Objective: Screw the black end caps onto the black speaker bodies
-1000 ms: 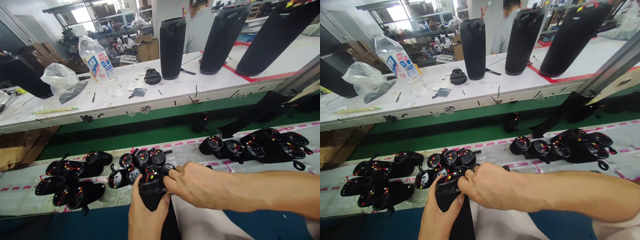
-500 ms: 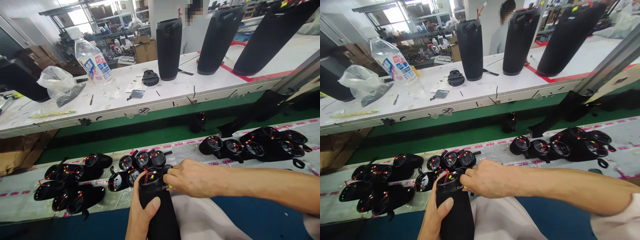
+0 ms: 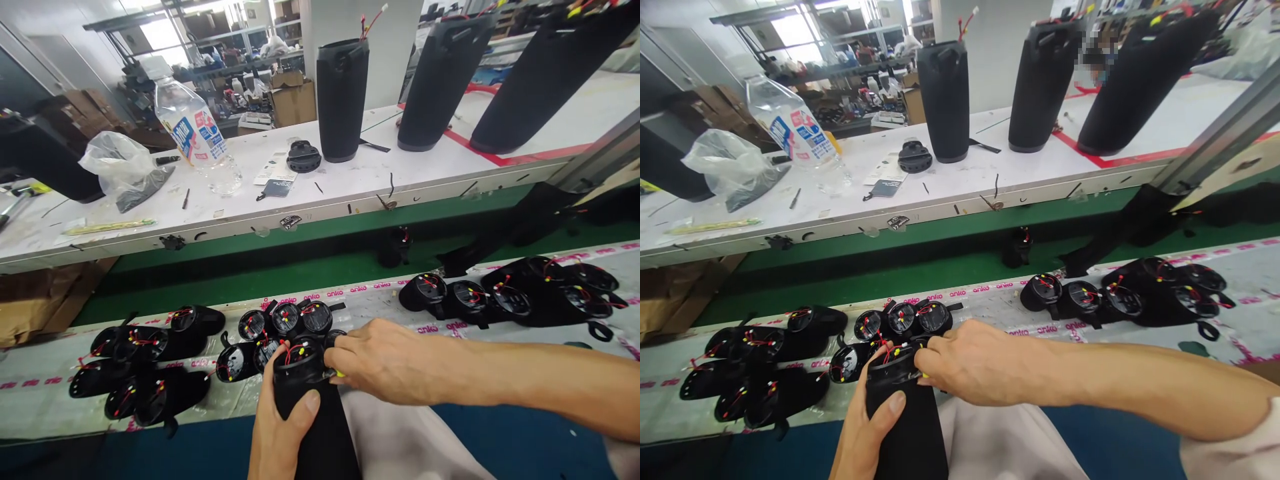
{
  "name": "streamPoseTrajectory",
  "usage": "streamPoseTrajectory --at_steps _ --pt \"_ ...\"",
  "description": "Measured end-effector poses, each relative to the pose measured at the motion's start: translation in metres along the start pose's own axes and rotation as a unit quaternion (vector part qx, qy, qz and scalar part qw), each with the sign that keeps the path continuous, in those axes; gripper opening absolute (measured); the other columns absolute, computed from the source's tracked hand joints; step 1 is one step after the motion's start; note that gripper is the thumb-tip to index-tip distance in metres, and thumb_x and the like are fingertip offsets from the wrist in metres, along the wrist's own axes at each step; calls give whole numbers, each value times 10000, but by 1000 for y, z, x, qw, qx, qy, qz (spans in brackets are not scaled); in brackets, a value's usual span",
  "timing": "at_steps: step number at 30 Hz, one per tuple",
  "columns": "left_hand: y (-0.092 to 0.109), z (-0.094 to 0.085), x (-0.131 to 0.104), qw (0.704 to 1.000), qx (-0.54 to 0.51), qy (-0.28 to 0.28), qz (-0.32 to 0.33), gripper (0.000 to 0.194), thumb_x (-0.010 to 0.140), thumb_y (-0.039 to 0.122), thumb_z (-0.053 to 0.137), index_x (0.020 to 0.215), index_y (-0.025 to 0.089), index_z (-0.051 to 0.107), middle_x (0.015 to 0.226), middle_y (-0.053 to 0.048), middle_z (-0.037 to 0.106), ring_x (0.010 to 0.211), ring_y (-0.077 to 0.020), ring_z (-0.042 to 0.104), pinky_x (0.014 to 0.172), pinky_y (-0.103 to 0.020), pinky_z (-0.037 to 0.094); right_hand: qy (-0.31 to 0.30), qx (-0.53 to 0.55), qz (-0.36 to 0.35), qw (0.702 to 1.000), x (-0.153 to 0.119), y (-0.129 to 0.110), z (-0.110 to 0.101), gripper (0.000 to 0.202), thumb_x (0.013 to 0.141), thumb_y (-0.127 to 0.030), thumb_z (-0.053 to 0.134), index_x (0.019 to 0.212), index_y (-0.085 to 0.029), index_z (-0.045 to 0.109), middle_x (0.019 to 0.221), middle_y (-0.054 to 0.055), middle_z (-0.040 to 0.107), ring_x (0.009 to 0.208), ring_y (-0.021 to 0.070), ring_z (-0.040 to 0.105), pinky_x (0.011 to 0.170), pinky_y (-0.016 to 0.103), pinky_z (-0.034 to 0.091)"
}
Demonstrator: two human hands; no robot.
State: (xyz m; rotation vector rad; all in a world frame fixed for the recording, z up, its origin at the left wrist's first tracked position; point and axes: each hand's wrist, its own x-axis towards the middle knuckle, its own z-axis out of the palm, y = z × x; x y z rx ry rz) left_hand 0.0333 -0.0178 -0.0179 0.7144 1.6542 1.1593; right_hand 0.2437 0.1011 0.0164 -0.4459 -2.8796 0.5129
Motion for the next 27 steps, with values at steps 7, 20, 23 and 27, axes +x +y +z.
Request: streamPoseTrajectory --at_steps 7,20,23,27 --pt "13 0 -8 998 61 5 11 890 750 621 845 1507 239 575 1481 -134 735 1439 -413 621 1228 -548 386 -5 -22 -15 1000 2 0 0 174 1165 -247 541 1011 -185 590 816 9 658 653 171 534 574 355 233" --pt "16 10 -14 993 116 35 16 834 755 568 770 1493 237 569 1441 -147 740 1404 -405 642 1214 -573 412 -62 -14 -18 998 4 4 -5 231 1174 -338 558 1002 -190 602 775 -16 650 553 147 475 513 348 206" --pt "15 11 -16 991 121 51 9 840 753 579 759 1492 233 563 1424 -152 739 1379 -409 655 1195 -569 442 -63 -19 -8 998 5 2 -5 232 1180 -337 540 1002 -198 592 759 -22 640 543 151 476 505 351 206" --pt "13 8 -16 989 136 58 4 840 747 580 784 1486 243 572 1433 -163 728 1383 -424 648 1190 -581 444 -71 -20 -14 997 5 -1 -8 225 1196 -295 483 1026 -194 591 800 -10 654 558 153 483 501 355 227"
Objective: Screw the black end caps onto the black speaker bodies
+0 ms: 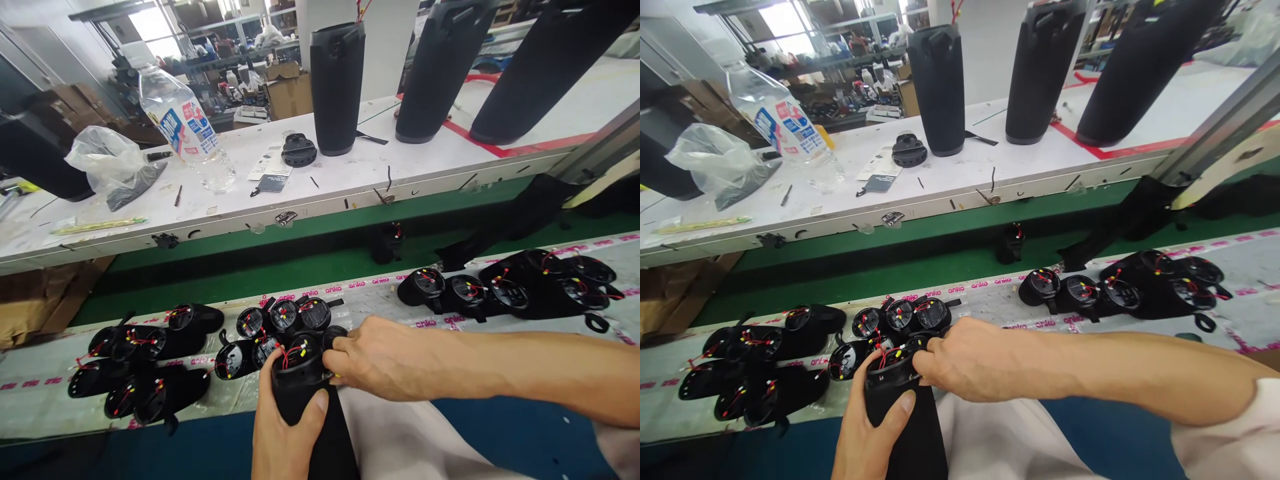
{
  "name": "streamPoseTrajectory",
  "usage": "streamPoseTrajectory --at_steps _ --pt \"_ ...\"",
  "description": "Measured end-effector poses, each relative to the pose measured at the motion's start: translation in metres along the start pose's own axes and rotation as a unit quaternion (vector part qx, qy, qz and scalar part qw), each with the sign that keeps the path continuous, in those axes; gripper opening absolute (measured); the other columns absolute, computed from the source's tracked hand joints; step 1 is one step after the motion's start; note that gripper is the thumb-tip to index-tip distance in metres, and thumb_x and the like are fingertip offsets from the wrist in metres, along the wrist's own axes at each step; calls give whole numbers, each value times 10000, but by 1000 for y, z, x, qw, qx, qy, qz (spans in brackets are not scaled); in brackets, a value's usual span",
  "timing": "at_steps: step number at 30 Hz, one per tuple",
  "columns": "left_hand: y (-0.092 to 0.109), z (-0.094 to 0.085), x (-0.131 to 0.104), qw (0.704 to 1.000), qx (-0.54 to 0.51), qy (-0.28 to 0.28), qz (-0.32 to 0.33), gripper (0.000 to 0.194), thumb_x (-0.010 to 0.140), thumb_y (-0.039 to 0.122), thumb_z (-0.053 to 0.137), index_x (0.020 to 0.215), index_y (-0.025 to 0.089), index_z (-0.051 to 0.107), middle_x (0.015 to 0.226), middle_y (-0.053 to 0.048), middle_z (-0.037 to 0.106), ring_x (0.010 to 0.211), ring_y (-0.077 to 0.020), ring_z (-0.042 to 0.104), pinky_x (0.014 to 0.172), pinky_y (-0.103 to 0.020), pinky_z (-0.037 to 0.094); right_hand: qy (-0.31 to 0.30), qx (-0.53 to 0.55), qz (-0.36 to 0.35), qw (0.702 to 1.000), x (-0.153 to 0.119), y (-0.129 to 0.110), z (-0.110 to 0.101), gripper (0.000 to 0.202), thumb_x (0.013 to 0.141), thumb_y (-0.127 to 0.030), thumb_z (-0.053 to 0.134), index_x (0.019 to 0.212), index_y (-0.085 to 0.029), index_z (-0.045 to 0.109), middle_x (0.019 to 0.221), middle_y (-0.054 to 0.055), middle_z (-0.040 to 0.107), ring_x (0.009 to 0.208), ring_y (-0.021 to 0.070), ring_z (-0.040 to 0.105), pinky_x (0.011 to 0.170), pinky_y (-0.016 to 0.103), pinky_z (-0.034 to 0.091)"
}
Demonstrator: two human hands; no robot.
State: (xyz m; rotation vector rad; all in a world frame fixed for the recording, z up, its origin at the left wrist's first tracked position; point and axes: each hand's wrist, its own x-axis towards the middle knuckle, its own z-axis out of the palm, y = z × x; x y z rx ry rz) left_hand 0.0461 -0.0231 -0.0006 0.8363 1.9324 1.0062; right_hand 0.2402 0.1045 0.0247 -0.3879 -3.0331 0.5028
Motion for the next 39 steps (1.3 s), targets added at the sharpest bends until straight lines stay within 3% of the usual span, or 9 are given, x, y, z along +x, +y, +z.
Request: streamPoseTrajectory --at_steps 8,13,18,23,26,32,39 --pt "2 4 -5 999 26 24 -1 868 766 587 774 1518 229 529 1486 -190 697 1443 -449 610 1194 -600 444 -26 4 12 1000 1 -6 -7 239 1186 -261 472 1008 -186 612 802 0 648 562 160 441 491 351 217" --pt "2 1 -2 1000 27 5 -8 903 766 608 787 1531 206 523 1458 -210 713 1419 -484 629 1180 -655 452 -24 -11 7 1000 5 -1 3 211 1176 -253 492 1027 -177 620 792 9 653 560 161 468 497 353 190" --pt "-14 -3 9 995 -89 -41 -17 999 709 670 871 1540 214 560 1495 -183 720 1451 -466 615 1262 -617 400 5 36 2 999 5 8 14 210 1178 -350 556 1076 -183 630 846 9 702 619 164 564 519 334 242" --pt "-25 2 10 973 -209 -45 -91 951 664 677 898 1461 229 638 1291 -130 831 1341 -441 714 1189 -527 528 32 113 65 991 3 5 0 203 1183 -386 553 1131 -209 636 899 0 750 741 179 676 618 324 344" --pt "-25 1 8 978 -184 -34 -94 952 675 667 905 1488 262 620 1320 -112 823 1329 -420 725 1194 -513 522 22 82 75 994 3 2 -3 224 1189 -359 537 1059 -193 613 904 24 747 712 179 661 579 328 279" --pt "-14 0 7 995 -99 -16 -4 891 694 662 908 1419 216 646 1310 -135 811 1271 -396 730 1135 -494 524 34 25 17 999 7 -3 5 240 1184 -310 511 992 -195 597 794 7 682 606 172 553 530 355 224" --pt "-3 1 4 1000 -28 6 -11 870 714 597 824 1449 193 591 1413 -189 744 1364 -456 652 1150 -583 443 -16 5 21 1000 8 -6 -3 197 1161 -244 501 1013 -180 615 794 2 653 594 165 476 523 359 202"
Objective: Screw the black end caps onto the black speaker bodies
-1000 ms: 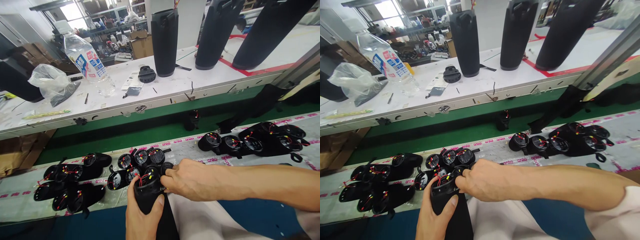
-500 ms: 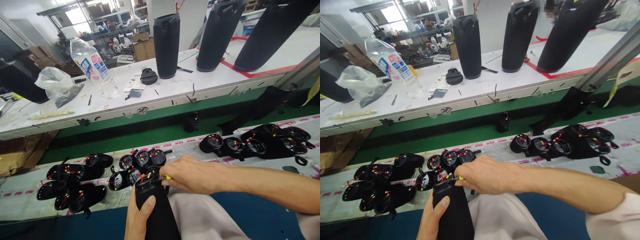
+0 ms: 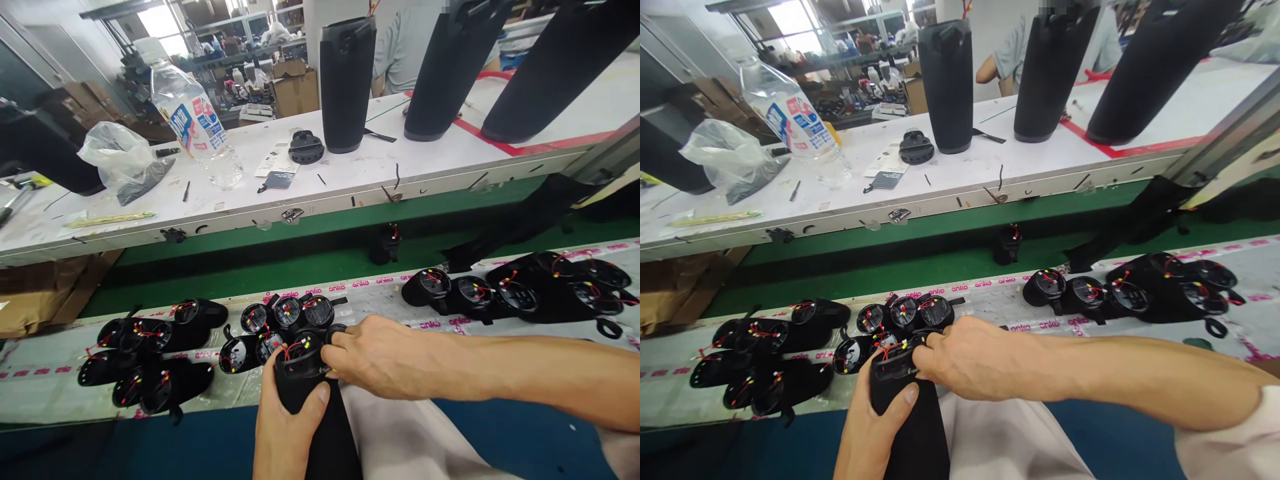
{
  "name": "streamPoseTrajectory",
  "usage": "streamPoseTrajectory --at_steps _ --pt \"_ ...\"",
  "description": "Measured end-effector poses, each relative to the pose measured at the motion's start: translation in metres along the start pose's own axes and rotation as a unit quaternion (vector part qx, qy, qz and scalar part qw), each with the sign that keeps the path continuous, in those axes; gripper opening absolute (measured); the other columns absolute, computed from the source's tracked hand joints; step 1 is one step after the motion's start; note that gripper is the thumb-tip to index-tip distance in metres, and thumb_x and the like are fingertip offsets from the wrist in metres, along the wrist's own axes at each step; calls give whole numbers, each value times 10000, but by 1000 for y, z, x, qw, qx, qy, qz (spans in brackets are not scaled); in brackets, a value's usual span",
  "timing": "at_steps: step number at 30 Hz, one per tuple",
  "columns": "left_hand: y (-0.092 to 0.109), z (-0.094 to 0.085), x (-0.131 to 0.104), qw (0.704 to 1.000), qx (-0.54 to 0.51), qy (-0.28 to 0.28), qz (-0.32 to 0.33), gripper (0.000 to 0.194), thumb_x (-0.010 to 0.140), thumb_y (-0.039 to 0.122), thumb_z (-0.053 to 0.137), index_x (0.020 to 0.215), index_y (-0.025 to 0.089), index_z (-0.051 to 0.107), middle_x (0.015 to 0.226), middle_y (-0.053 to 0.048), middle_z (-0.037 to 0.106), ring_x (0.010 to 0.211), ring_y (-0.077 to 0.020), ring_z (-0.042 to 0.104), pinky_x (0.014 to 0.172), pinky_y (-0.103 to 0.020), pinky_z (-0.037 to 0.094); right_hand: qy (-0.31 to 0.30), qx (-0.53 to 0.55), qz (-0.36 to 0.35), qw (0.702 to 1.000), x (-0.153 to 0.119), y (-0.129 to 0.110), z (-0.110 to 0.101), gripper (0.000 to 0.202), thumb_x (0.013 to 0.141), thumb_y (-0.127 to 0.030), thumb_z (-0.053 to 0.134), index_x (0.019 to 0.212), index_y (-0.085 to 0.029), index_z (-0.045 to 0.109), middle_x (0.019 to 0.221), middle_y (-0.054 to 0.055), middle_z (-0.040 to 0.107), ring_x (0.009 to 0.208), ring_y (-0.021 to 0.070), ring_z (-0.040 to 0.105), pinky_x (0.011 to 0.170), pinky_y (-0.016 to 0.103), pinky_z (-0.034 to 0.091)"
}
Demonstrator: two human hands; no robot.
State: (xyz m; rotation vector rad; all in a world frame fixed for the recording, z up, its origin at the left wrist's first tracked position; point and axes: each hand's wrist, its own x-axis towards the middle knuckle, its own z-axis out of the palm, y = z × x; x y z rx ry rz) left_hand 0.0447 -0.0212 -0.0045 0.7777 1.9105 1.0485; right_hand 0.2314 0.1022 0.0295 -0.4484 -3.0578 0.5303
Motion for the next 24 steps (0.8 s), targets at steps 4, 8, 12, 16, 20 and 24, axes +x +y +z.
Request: streamPoseTrajectory --at_steps 4,8,12,16,20,24 --pt "6 -1 -3 999 36 14 -7 837 718 578 805 1440 209 596 1381 -185 752 1337 -477 669 1126 -606 463 4 -27 -10 1000 -4 0 3 150 1088 -98 487 1033 -189 593 809 -1 630 579 171 447 525 365 206" --pt "9 1 -5 997 68 31 -3 809 719 578 800 1421 224 606 1302 -184 779 1284 -502 698 1076 -629 498 13 -40 -12 999 -4 1 8 126 1099 -125 497 1038 -192 584 798 8 638 577 177 489 528 370 193" --pt "6 4 -5 998 63 27 -1 804 723 582 799 1419 229 608 1282 -178 785 1273 -500 708 1095 -642 493 -15 -29 -8 999 0 5 10 141 1148 -214 513 1046 -181 605 824 25 680 586 167 532 529 365 188" --pt "-4 1 1 999 45 8 1 827 738 585 817 1443 214 596 1344 -188 770 1302 -478 695 1137 -627 471 -12 -7 -16 1000 4 11 12 204 1175 -294 500 1056 -177 618 805 17 684 552 159 491 508 358 181" --pt "-12 -4 6 991 -115 -66 -30 952 684 660 871 1483 241 570 1414 -153 766 1332 -429 697 1177 -537 476 -8 27 -9 1000 4 16 12 242 1188 -370 518 1065 -188 619 842 8 703 591 160 536 525 350 201" --pt "-12 -3 6 960 -242 -121 -72 918 708 628 876 1495 270 566 1419 -124 776 1312 -406 727 1123 -489 552 -23 35 3 999 3 18 13 224 1188 -358 538 1090 -180 630 919 29 741 691 175 621 569 344 240"
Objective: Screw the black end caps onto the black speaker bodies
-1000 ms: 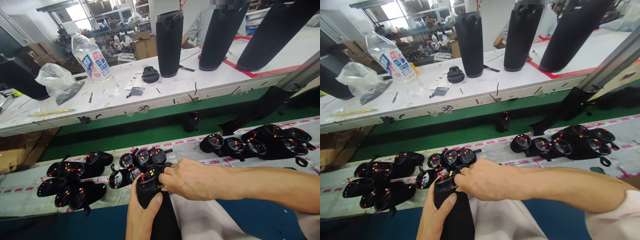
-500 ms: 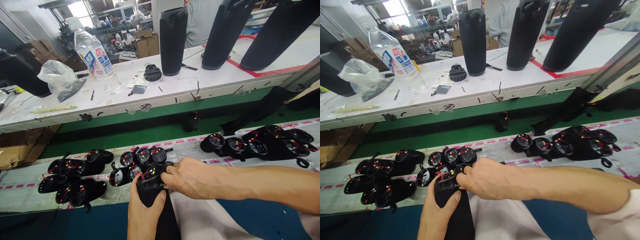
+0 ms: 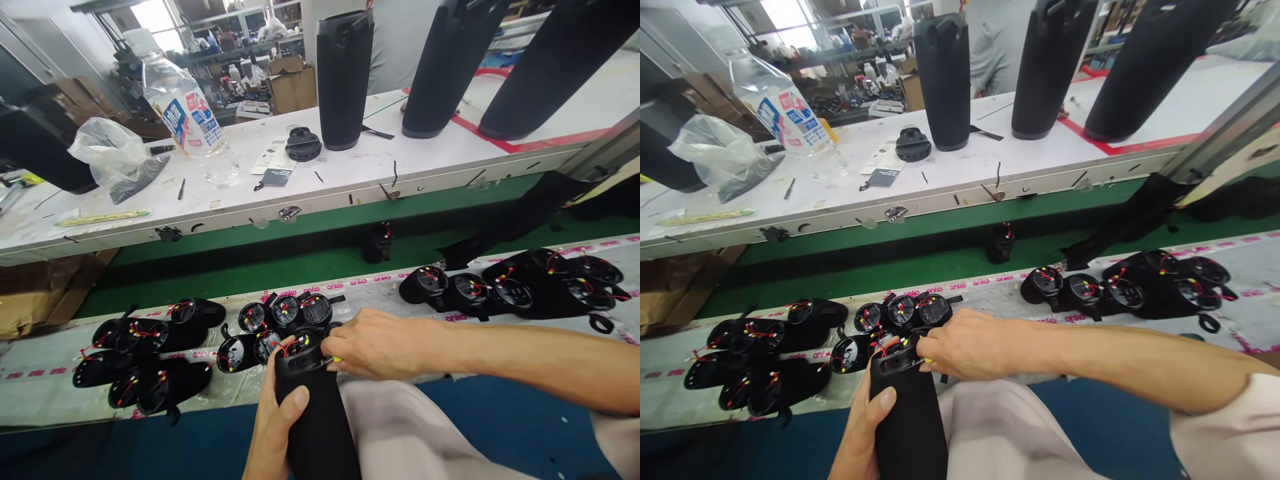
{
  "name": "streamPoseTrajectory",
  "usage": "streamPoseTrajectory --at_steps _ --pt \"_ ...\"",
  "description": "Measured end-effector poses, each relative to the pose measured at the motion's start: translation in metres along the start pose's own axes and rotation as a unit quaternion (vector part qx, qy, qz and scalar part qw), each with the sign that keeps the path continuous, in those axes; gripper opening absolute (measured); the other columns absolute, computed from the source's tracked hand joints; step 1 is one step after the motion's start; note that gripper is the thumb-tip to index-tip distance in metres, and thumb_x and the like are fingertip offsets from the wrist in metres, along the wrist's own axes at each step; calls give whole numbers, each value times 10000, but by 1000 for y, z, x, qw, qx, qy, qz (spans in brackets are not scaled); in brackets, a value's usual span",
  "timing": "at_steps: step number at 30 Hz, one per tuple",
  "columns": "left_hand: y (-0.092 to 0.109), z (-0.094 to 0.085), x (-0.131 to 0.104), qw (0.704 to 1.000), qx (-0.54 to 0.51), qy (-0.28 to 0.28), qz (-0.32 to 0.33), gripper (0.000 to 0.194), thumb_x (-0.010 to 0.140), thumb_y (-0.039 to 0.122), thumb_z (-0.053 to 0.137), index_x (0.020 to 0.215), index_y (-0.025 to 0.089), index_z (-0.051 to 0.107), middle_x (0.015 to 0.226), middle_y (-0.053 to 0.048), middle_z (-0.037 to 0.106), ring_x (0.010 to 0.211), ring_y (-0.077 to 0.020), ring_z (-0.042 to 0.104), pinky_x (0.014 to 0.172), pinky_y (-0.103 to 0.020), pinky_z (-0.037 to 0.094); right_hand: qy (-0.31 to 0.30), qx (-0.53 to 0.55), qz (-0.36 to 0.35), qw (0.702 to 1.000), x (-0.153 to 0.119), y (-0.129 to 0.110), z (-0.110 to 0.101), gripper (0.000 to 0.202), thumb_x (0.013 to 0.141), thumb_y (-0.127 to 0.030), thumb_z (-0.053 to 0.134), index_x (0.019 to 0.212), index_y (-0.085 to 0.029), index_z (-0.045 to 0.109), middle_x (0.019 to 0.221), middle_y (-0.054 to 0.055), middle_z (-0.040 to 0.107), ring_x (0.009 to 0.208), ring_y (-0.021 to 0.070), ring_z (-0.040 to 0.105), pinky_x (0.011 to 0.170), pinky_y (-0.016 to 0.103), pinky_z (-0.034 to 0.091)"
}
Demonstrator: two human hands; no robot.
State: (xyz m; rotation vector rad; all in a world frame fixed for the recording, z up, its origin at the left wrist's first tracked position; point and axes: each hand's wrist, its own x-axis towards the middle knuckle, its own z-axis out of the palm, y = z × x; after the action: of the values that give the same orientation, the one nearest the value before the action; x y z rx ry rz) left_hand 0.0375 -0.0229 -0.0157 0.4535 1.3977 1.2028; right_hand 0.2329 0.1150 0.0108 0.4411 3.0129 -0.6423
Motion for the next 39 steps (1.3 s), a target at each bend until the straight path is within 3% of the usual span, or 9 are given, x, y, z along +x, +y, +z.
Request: streamPoseTrajectory --at_steps 5,11,17,26,35,39 --pt "1 1 2 999 35 13 15 931 676 641 906 1478 280 599 1384 -118 797 1367 -414 694 1227 -521 466 -7 9 16 1000 -5 2 4 222 1188 -350 534 1136 -171 654 937 41 749 787 199 665 605 332 300" --pt "-3 -3 7 1000 -18 -12 -10 925 663 632 899 1459 252 623 1393 -151 784 1300 -445 724 1126 -533 538 31 40 32 998 -10 0 -2 195 1176 -358 566 1167 -191 667 950 37 758 842 207 698 646 319 352" --pt "2 -3 2 998 45 29 14 1009 675 644 906 1540 275 539 1319 -119 808 1269 -409 734 1096 -498 561 36 19 37 999 -4 -10 -7 237 1191 -360 525 1069 -183 627 915 42 749 729 189 661 571 333 243" --pt "-1 -8 1 978 180 84 69 881 721 671 847 1469 278 595 1400 -116 765 1340 -414 679 1221 -535 406 44 -13 5 999 -2 -13 -4 239 1185 -326 517 1019 -180 610 837 30 714 639 173 582 539 350 187" --pt "9 4 -9 960 250 105 63 836 762 603 784 1482 232 574 1412 -144 754 1330 -413 673 1139 -534 447 10 -54 -10 998 -3 -12 -4 261 1194 -345 475 1058 -177 621 798 18 687 544 160 452 507 353 153" --pt "11 7 -9 958 261 104 63 811 775 597 766 1459 207 570 1389 -158 758 1301 -400 688 1112 -515 473 30 -53 -26 998 -3 -9 1 271 1201 -331 447 1058 -176 618 765 1 655 513 149 367 502 356 150"
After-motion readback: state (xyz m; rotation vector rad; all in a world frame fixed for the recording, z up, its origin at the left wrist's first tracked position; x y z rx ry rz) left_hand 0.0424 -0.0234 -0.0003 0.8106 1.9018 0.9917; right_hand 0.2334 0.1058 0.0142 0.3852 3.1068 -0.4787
